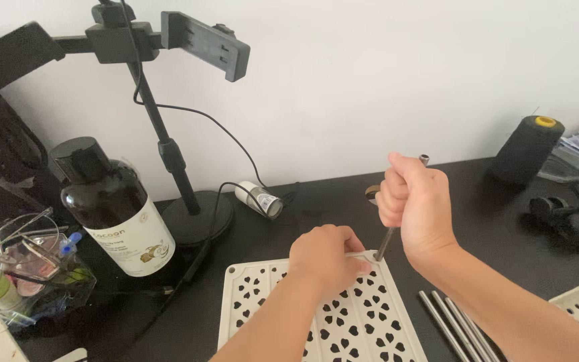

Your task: The person inserts metal rods into the corner holes of white perforated trays on a black table, then stacks the trays and continues inserting rods into the stacked assembly. The person handles multiple trays and rods, aligning and pressing them into place.

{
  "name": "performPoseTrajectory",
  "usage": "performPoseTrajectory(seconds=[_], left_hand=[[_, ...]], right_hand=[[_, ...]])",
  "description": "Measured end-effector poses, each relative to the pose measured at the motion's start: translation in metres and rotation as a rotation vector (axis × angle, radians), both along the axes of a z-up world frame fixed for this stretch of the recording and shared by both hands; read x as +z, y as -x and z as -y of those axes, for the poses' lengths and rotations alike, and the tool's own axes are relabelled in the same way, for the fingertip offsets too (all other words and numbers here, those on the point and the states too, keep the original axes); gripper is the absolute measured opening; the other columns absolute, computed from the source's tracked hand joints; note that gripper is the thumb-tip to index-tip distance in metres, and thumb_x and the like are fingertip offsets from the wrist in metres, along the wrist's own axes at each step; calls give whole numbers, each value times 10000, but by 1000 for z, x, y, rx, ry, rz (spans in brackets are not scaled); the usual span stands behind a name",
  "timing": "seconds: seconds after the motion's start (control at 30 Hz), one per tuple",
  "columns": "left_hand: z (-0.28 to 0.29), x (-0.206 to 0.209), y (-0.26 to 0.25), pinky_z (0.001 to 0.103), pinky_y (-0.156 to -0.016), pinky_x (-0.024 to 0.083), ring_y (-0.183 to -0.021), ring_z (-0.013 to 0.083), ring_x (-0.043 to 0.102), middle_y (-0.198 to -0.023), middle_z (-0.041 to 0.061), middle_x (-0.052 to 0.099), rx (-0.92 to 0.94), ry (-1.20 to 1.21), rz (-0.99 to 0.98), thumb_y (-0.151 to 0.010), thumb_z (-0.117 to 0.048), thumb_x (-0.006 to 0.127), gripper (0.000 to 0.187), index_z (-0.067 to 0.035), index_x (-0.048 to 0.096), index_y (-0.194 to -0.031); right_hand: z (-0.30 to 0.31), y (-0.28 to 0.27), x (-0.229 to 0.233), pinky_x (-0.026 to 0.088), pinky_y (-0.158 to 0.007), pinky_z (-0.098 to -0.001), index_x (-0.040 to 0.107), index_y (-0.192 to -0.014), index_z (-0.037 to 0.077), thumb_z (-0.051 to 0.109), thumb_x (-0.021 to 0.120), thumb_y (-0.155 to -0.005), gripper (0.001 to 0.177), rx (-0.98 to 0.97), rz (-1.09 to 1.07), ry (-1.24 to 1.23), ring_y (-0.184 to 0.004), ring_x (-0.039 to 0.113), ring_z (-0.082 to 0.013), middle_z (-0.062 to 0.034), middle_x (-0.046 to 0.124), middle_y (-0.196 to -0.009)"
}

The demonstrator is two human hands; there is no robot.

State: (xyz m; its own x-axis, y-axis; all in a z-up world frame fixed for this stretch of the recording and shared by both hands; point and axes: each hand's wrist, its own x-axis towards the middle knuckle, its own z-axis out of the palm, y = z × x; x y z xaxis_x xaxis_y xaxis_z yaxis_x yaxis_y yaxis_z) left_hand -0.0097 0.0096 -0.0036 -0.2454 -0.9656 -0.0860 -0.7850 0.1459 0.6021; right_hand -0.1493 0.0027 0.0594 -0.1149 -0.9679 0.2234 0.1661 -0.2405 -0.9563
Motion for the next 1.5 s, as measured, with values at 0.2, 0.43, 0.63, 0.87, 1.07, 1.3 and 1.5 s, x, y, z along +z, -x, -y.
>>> performPoseTrajectory(seconds=[0.2,0.43,0.63,0.87,1.07,1.3,1.5], left_hand=[[2,2,-1,374,-856,539,-954,201,713,-978,9,746,-6,7,5,-770,-373,827,276,-191,765,-967],[1,0,0,377,-855,534,-959,194,705,-991,7,724,-9,32,-10,-761,-377,835,282,-182,770,-953],[2,0,-2,363,-850,548,-939,185,732,-964,-1,759,5,-34,-15,-766,-375,820,291,-186,753,-977],[3,6,-2,364,-848,544,-938,190,728,-962,-6,763,-17,-36,-23,-768,-347,817,258,-183,764,-960],[1,1,-3,367,-842,546,-937,195,727,-948,2,765,-25,10,-26,-762,-371,823,271,-182,764,-947],[1,8,-1,367,-853,547,-948,195,730,-967,4,767,2,-63,-7,-765,-352,814,254,-191,766,-955],[-7,4,-1,395,-875,539,-997,227,711,-1010,21,742,-18,43,-15,-760,-377,823,311,-186,760,-996]], right_hand=[[8,-4,2,124,-410,-338,188,-564,169,248,501,-962,513,42,9,-5,-435,148,-118,31,187,-492],[24,-1,4,125,-406,-342,174,-559,175,260,507,-929,505,1,-1,-84,-423,152,-128,26,184,-479],[24,0,0,121,-411,-343,177,-567,177,240,495,-929,485,43,13,-101,-426,145,-125,26,176,-482],[9,11,-13,127,-418,-339,185,-553,143,178,491,-921,481,45,55,6,-436,155,-114,27,191,-482],[13,9,-13,132,-413,-337,211,-541,138,175,506,-922,483,50,48,-2,-426,172,-113,21,213,-473],[10,1,-17,133,-413,-328,243,-557,146,181,534,-948,489,13,28,16,-438,181,-97,45,224,-497],[-11,-7,-32,165,-415,-319,296,-559,157,214,522,-998,497,-72,110,51,-439,216,-82,47,267,-495]])
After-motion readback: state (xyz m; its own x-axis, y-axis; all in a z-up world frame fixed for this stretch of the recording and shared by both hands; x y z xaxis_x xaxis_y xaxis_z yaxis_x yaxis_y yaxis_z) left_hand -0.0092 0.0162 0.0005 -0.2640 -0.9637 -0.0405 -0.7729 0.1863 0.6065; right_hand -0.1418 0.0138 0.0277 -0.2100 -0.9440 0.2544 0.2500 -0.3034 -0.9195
